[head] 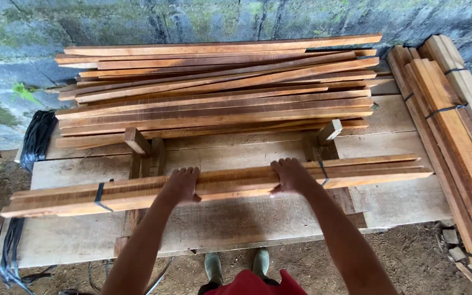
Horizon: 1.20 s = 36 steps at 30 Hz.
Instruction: Bundling thin wood slats together using flexible plastic ties on a workbench.
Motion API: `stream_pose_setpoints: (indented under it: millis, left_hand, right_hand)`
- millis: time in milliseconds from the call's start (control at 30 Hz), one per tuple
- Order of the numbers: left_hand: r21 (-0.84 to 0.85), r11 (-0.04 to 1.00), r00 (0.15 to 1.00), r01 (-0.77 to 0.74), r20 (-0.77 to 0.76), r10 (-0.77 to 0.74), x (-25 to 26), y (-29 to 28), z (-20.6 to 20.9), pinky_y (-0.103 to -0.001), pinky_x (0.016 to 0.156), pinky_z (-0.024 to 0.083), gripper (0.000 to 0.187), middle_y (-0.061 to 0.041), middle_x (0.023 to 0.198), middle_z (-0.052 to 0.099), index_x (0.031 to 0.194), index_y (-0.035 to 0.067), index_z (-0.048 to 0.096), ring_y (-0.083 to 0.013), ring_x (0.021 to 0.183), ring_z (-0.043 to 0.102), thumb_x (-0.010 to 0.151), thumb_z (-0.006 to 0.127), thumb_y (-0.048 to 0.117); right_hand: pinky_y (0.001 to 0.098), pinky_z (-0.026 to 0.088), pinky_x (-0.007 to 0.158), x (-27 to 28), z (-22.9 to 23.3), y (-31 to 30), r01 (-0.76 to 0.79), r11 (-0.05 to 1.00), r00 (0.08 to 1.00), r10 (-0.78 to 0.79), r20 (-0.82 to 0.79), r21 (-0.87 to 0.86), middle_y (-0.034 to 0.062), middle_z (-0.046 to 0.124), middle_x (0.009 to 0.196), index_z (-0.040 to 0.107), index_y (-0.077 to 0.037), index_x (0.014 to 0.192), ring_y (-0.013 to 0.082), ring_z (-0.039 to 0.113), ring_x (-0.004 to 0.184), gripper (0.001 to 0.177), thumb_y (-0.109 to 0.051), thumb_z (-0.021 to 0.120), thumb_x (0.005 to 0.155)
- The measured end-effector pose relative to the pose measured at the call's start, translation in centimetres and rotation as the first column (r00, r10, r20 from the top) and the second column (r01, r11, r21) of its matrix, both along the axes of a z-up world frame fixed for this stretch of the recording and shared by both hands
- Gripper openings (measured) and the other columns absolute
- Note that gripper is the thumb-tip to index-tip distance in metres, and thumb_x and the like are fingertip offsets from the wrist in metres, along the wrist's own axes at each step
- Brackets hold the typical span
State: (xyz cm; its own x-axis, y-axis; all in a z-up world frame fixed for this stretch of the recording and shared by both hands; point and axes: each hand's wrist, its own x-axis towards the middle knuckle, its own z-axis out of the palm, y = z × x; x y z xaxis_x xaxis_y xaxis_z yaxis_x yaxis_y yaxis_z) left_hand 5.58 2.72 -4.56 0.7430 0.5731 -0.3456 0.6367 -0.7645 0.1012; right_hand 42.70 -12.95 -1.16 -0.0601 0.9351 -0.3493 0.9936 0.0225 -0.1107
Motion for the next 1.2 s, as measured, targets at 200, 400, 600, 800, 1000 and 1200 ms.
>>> stream_pose_setpoints:
  millis: [200,400,600,800,1000,1200]
  left_hand:
    - [-0.084,0.991,0.993,-0.102,-0.073,0.096,1.6,2.3,7.3,-0.057,0.118,0.036,0.116,0.001,0.15,0.05,0.155,0.031,0.043,-0.0278,0.145,0.044,0.055,0.089,0.069]
    - [0.009,0.988,0.982,-0.156,0.106,0.154,-0.3,5.1,-0.5,-0.052,0.123,0.03,0.081,0.0,0.154,0.048,0.157,0.029,0.037,-0.0215,0.147,0.042,0.089,0.07,0.059]
    - [0.455,0.879,0.922,-0.143,0.383,-0.048,-1.7,1.6,-2.7,-0.054,0.124,0.024,0.093,-0.005,0.163,0.042,0.161,0.017,0.036,-0.0215,0.153,0.035,0.088,0.053,0.072]
    - [0.582,0.8,0.912,-0.144,0.392,-0.121,-1.7,0.9,-3.7,-0.061,0.124,0.025,0.129,-0.011,0.159,0.044,0.157,0.017,0.04,-0.0287,0.149,0.039,0.048,0.085,0.068]
    - [0.685,0.719,0.882,-0.117,0.405,-0.242,-1.3,3.4,-4.7,-0.063,0.119,0.033,0.119,-0.014,0.155,0.051,0.153,0.015,0.047,-0.0301,0.144,0.048,0.058,0.064,0.086]
    - [0.682,0.726,0.876,-0.087,0.4,-0.27,-0.7,5.1,-4.4,-0.063,0.118,0.033,0.125,-0.014,0.156,0.05,0.155,0.015,0.045,-0.0314,0.145,0.047,0.052,0.071,0.082]
  right_hand:
    - [0.0469,0.044,0.114,-0.3,5.2,2.8,0.011,0.998,1.0,-0.01,-0.026,0.058,0.0099,0.064,0.138,0.06,-0.019,0.142,0.0313,0.06,0.131,0.098,-0.073,0.082,0.063]
    - [0.0499,0.034,0.121,2.4,-1.7,3.0,0.139,0.944,0.983,-0.095,-0.157,0.301,0.0173,0.062,0.135,0.053,-0.01,0.147,0.0349,0.058,0.132,0.083,-0.061,0.075,0.085]
    - [0.0518,0.031,0.123,0.7,-2.9,1.7,-0.055,0.772,0.995,-0.014,0.104,0.633,0.0175,0.058,0.136,0.051,-0.004,0.145,0.0352,0.051,0.137,0.12,-0.084,0.074,0.058]
    - [0.058,0.034,0.12,0.6,-3.1,1.9,-0.114,0.713,0.989,0.015,0.147,0.691,0.0209,0.059,0.135,0.05,-0.002,0.147,0.0399,0.053,0.134,0.133,-0.083,0.082,0.046]
    - [0.0565,0.039,0.118,2.1,-3.9,3.6,-0.206,0.707,0.97,0.054,0.238,0.677,0.0189,0.061,0.131,0.05,-0.003,0.148,0.0382,0.057,0.128,0.147,-0.079,0.087,0.027]
    - [0.0624,0.036,0.118,2.3,-3.8,4.2,-0.223,0.68,0.97,0.085,0.226,0.699,0.0249,0.054,0.145,0.047,-0.001,0.151,0.0434,0.051,0.137,0.145,-0.079,0.085,0.034]
